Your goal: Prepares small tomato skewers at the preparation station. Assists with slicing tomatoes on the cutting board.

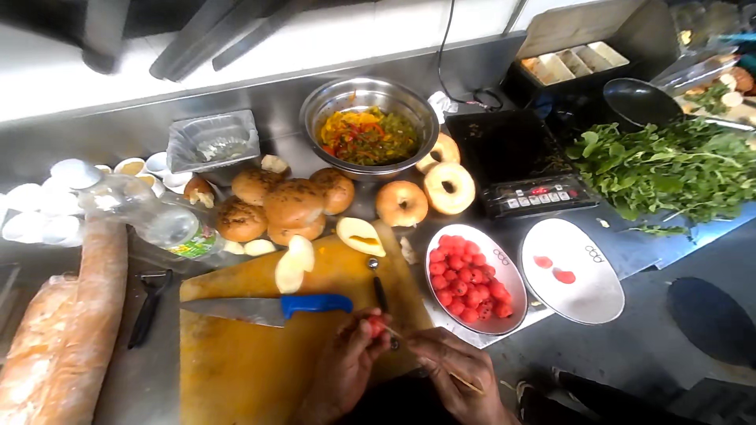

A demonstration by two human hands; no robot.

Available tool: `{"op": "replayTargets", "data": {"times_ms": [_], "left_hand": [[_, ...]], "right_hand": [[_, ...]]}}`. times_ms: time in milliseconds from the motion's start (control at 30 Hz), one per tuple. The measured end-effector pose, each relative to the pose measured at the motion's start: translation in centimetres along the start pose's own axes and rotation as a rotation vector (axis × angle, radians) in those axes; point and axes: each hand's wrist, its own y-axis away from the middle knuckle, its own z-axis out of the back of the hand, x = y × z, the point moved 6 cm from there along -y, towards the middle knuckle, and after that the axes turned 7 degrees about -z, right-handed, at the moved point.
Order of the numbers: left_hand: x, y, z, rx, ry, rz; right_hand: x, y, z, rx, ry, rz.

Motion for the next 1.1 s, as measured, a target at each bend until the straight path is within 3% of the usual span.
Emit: {"op": "replayTargets", "data": {"times_ms": [1100], "left_hand": [[-0.1, 0.19, 0.15, 0.011, 0.012, 0.0]], "right_hand": [[-0.14, 0.17, 0.01, -0.003, 0.005, -0.014]]}}
